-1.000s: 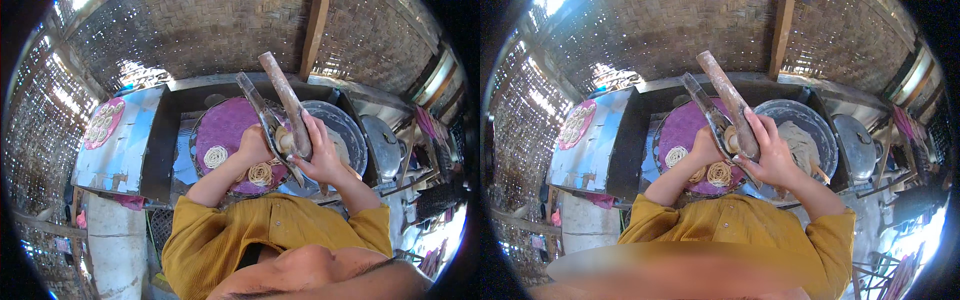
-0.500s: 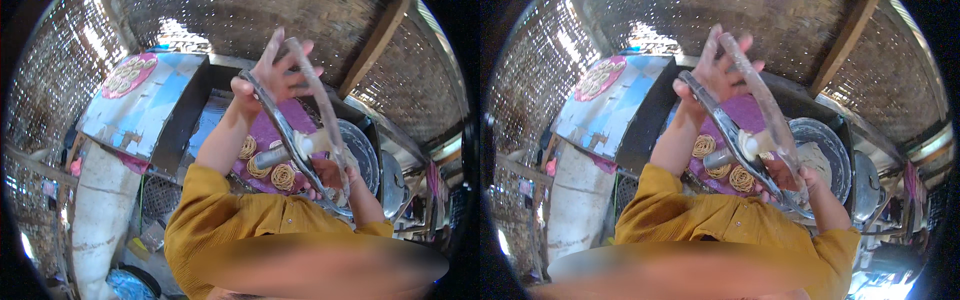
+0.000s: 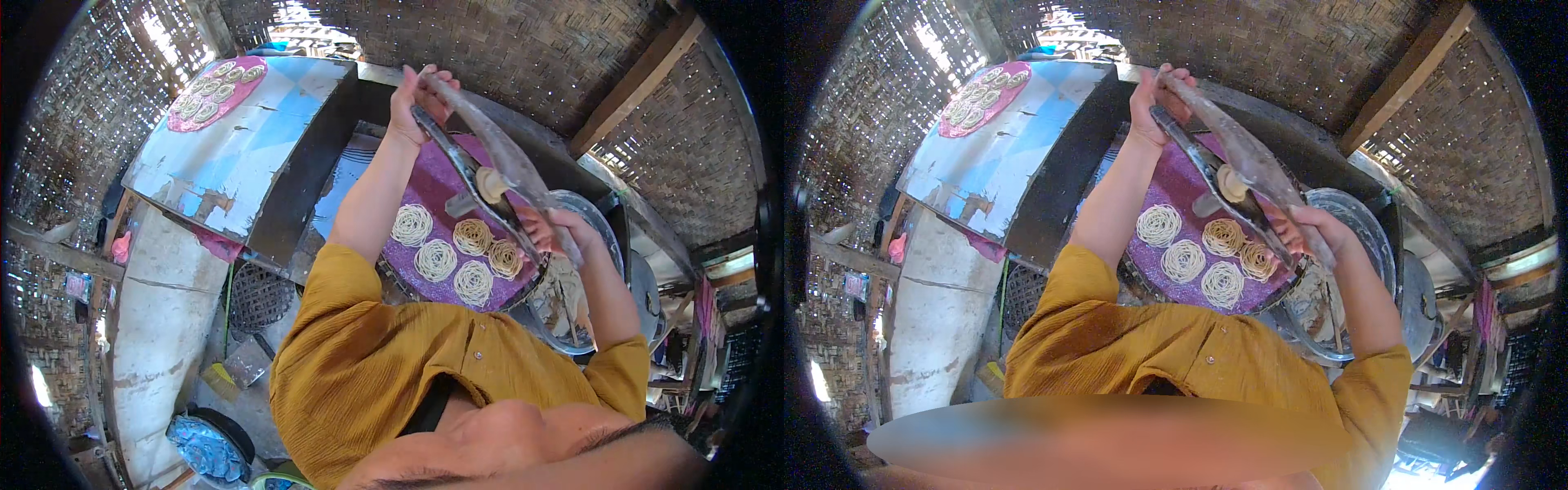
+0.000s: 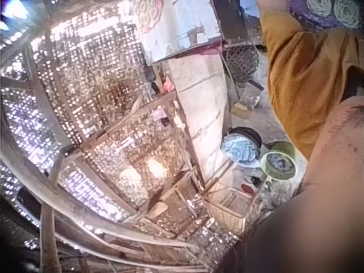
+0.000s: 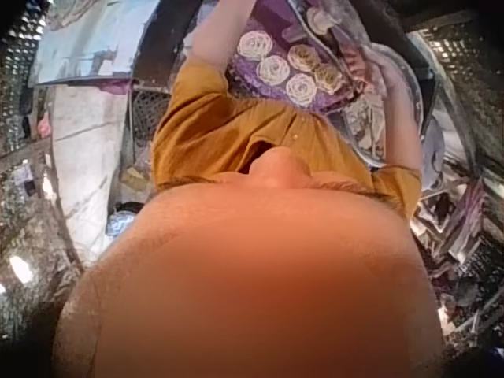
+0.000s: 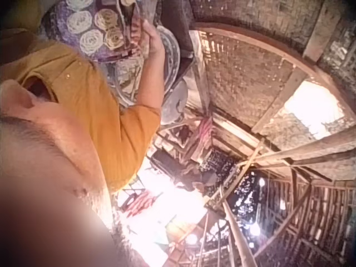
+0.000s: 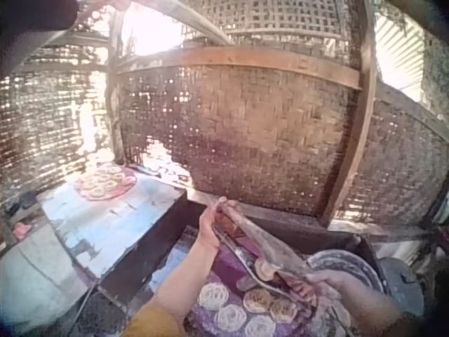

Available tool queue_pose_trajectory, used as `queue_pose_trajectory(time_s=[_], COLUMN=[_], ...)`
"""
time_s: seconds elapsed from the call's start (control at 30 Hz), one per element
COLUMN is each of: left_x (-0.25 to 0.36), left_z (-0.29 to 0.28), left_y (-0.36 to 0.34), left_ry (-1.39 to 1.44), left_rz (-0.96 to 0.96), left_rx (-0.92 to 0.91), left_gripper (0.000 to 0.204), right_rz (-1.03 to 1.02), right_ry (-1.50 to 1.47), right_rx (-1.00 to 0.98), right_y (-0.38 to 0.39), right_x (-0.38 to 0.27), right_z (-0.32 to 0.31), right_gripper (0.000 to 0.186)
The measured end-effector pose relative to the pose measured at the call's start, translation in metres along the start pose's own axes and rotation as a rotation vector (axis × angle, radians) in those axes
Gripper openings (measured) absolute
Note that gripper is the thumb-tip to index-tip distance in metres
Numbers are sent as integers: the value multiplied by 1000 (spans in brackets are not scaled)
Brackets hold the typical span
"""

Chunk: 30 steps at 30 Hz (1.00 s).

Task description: The person prepares small dough pastries by scooping white paste into a wooden extrusion tool and pressing it onto a circular pink tray. They repeat the process of refilling the tool and forming circular patterns on the tray multiple times.

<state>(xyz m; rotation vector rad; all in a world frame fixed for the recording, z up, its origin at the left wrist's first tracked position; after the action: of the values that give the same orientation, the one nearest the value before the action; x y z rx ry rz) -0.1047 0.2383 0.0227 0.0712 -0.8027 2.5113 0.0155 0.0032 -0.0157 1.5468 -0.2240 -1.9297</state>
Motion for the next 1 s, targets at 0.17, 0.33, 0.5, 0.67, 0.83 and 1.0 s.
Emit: queue_pose_trajectory(time_s=[0.17, 0.33, 0.5, 0.67, 0.83, 1.0], left_x=[11, 14, 25, 42, 30, 45], left_z=[-27, -20, 11, 25, 30, 40], left_y=[0, 15, 1, 4, 13, 2], left_ry=[125, -45, 22, -62, -66, -54], left_rz=[-14, 106, 159, 180, 182, 249], left_rx=[28, 109, 26, 56, 56, 49], left_gripper=[42, 41, 41, 41, 40, 36], right_rz=[0, 72, -20, 10, -114, -118], right_ry=[-62, 110, 402, 398, 487, 587], right_rx=[70, 205, 261, 224, 322, 331], right_y=[-24, -2, 12, 10, 24, 21], right_x=[5, 6, -41, -33, -41, -69], right_z=[-12, -20, 2, 19, 12, 18], right_gripper=[57, 44, 51, 59, 61, 60])
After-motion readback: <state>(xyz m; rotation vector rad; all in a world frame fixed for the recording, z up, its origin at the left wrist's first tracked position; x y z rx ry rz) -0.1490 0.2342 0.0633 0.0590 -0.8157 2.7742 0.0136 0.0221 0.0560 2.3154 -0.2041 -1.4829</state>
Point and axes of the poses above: each hand's wrist, its own y-axis away from the middle knuckle, its own z-axis out of the palm, x = y × z, the point moved 8 cm from there along -y, towards the middle knuckle, and after that the axes turned 5 degrees about z, right-handed, at the moved point
